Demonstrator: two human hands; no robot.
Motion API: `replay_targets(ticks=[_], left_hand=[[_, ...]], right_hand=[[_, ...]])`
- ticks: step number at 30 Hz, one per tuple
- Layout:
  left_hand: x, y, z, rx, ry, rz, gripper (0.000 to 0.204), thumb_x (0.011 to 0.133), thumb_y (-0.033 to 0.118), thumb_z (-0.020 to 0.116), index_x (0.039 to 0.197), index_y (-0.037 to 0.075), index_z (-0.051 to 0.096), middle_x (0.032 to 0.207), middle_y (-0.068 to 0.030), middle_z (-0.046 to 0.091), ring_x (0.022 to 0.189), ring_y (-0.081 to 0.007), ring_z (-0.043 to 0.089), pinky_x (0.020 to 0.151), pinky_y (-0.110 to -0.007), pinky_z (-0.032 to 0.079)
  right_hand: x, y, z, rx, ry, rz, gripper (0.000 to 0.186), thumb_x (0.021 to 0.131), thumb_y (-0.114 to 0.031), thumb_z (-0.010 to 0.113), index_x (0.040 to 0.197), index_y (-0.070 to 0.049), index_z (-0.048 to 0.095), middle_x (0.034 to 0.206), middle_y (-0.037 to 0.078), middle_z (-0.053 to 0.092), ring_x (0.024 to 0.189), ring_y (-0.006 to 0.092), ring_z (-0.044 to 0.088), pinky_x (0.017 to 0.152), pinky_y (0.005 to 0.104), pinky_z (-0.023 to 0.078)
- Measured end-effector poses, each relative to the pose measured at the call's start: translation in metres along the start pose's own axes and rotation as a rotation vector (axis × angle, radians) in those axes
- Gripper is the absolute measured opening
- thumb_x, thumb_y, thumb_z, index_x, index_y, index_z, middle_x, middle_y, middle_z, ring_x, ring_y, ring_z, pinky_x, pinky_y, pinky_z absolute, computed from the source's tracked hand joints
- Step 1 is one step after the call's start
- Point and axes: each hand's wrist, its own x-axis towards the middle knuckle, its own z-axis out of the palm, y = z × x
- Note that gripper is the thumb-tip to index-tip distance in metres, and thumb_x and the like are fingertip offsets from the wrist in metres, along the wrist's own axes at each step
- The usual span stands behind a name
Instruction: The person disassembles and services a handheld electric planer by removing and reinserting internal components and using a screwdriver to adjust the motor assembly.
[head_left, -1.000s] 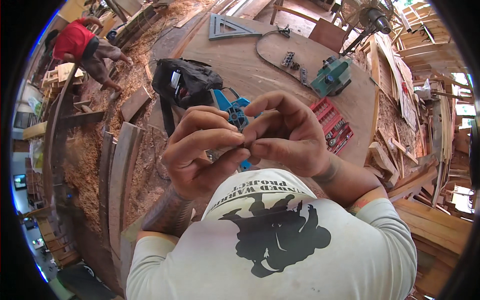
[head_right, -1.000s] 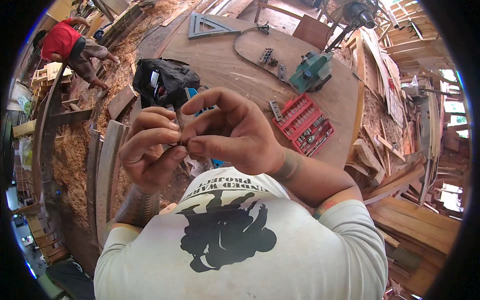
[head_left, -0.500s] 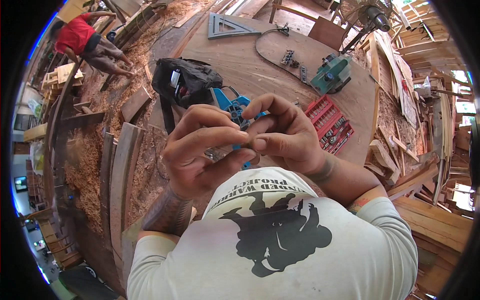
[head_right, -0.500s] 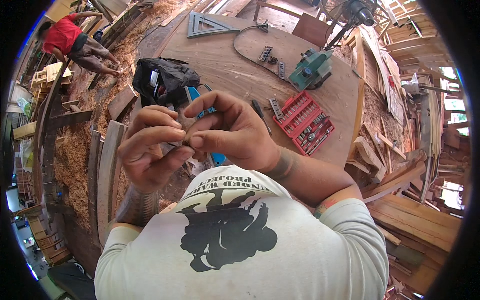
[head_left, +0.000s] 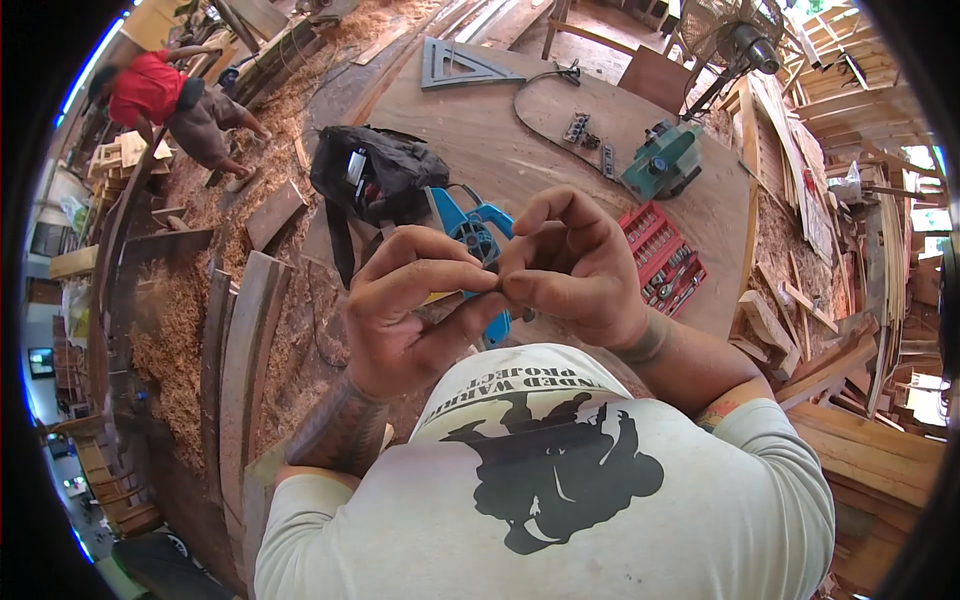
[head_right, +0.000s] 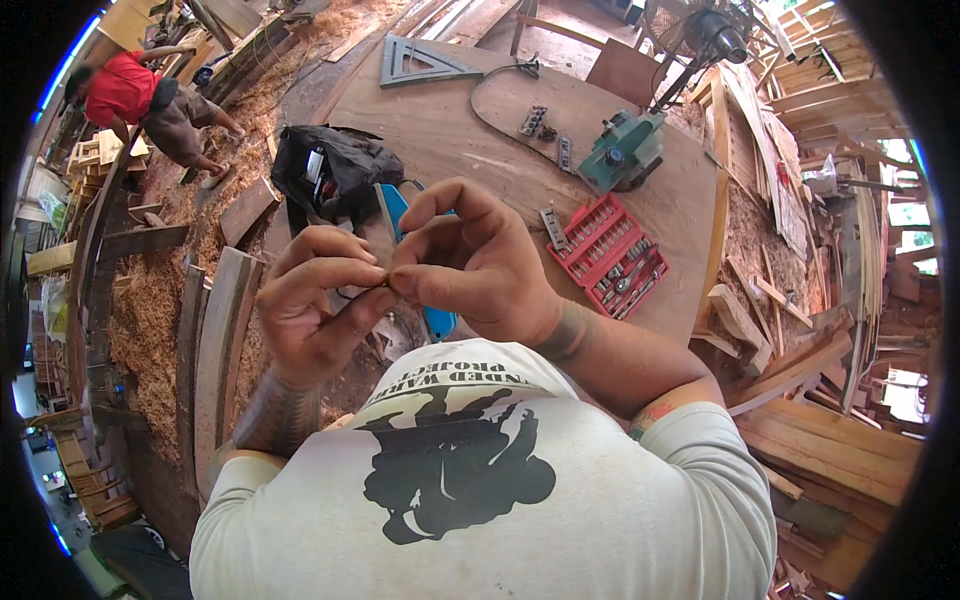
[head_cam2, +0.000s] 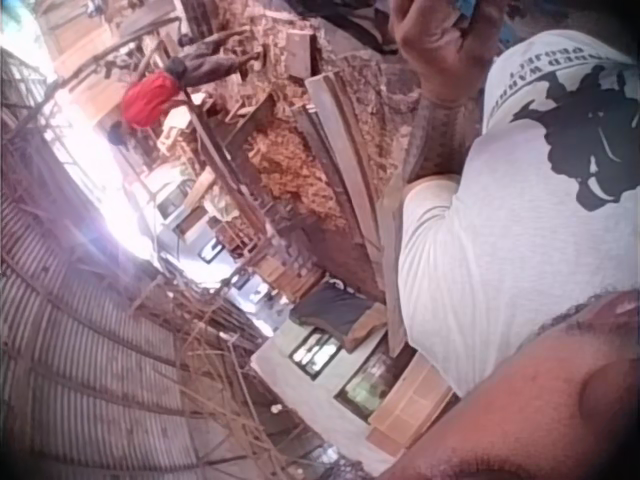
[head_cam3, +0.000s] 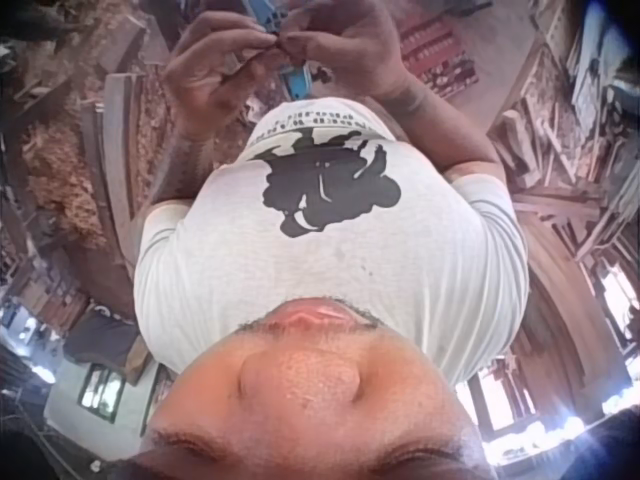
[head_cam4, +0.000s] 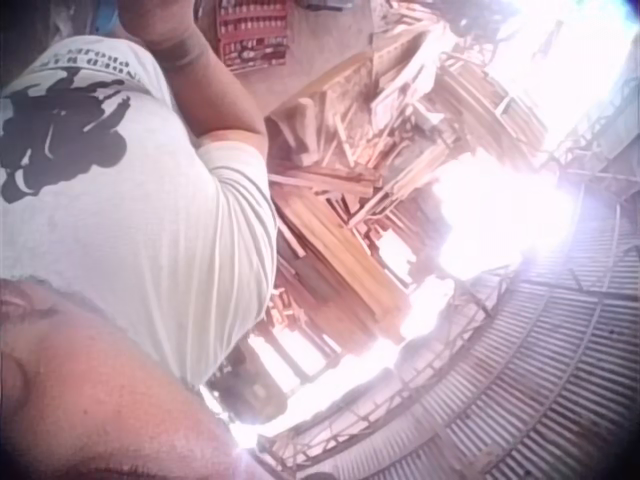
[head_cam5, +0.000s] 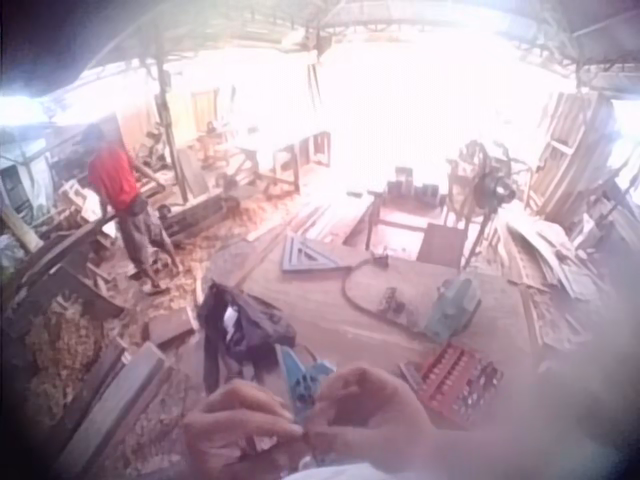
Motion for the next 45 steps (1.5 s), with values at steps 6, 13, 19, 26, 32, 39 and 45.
replay_targets(ticks=[6, 13, 19, 26, 32, 39, 45], left_hand=[[0.000, 0.001, 0.001, -0.070, -0.014, -0.084, 0.019, 0.085, 0.001, 0.087, 0.103, 0.003, 0.082, 0.105, -0.0101, 0.073, 0.094, -0.0185, 0.072, 0.081, -0.032, 0.058], [-0.009, -0.020, 0.009, -0.261, -0.071, -0.399, 0.012, 0.089, -0.002, 0.082, 0.100, 0.001, 0.080, 0.102, -0.0069, 0.071, 0.094, -0.0150, 0.069, 0.082, -0.029, 0.056], [-0.020, -0.032, 0.018, 0.022, -0.087, -0.383, 0.009, 0.092, 0.010, 0.083, 0.094, 0.003, 0.078, 0.097, -0.0080, 0.071, 0.089, -0.0212, 0.070, 0.079, -0.033, 0.056], [-0.074, -0.083, 0.027, 0.115, -0.841, 0.021, 0.020, 0.082, 0.016, 0.077, 0.102, 0.018, 0.077, 0.110, -0.0071, 0.071, 0.108, -0.0311, 0.069, 0.095, -0.043, 0.057], [-0.088, -0.122, 0.033, 0.253, -0.745, 0.016, 0.014, 0.080, 0.009, 0.068, 0.092, 0.014, 0.069, 0.098, -0.0068, 0.068, 0.100, -0.0334, 0.068, 0.084, -0.047, 0.057], [-0.092, -0.154, 0.037, 0.547, -0.428, -0.060, 0.010, 0.084, 0.021, 0.071, 0.089, 0.017, 0.064, 0.091, -0.0056, 0.064, 0.087, -0.0326, 0.064, 0.075, -0.047, 0.053], [-0.152, -0.136, 0.056, 0.237, -0.531, -0.257, 0.011, 0.081, 0.012, 0.073, 0.086, 0.010, 0.063, 0.086, -0.0110, 0.062, 0.084, -0.0377, 0.064, 0.073, -0.051, 0.051]], right_hand=[[0.001, 0.000, -0.001, -0.053, -0.006, -0.003, 0.044, 0.093, 0.004, 0.083, 0.123, -0.005, 0.053, 0.104, 0.012, 0.077, 0.095, 0.0153, 0.074, 0.081, 0.0296, 0.058], [0.004, 0.012, -0.021, -0.194, 0.048, 0.079, 0.042, 0.093, 0.001, 0.084, 0.122, -0.006, 0.055, 0.106, 0.008, 0.075, 0.094, 0.0124, 0.072, 0.083, 0.0285, 0.058], [0.009, 0.035, -0.051, -0.061, 0.086, 0.247, 0.046, 0.091, -0.003, 0.088, 0.123, -0.005, 0.055, 0.102, 0.008, 0.074, 0.087, 0.0138, 0.072, 0.071, 0.0297, 0.057], [-0.002, 0.095, -0.194, -0.406, 0.565, 0.492, 0.010, 0.097, -0.006, 0.074, 0.099, -0.004, 0.064, 0.086, 0.005, 0.065, 0.069, 0.0144, 0.063, 0.061, 0.0329, 0.055], [-0.037, 0.131, -0.269, -0.237, 0.805, 0.523, 0.004, 0.097, -0.002, 0.065, 0.099, -0.003, 0.062, 0.082, 0.007, 0.065, 0.056, 0.0151, 0.057, 0.046, 0.0360, 0.048], [-0.012, 0.149, -0.298, -0.713, 0.762, 0.430, 0.014, 0.091, -0.015, 0.072, 0.100, -0.005, 0.070, 0.081, 0.006, 0.067, 0.066, 0.0178, 0.063, 0.055, 0.0378, 0.053], [-0.020, 0.164, -0.324, -0.962, 0.746, 0.427, 0.015, 0.091, -0.016, 0.072, 0.101, -0.004, 0.072, 0.087, 0.008, 0.073, 0.074, 0.0184, 0.067, 0.067, 0.0373, 0.056]])
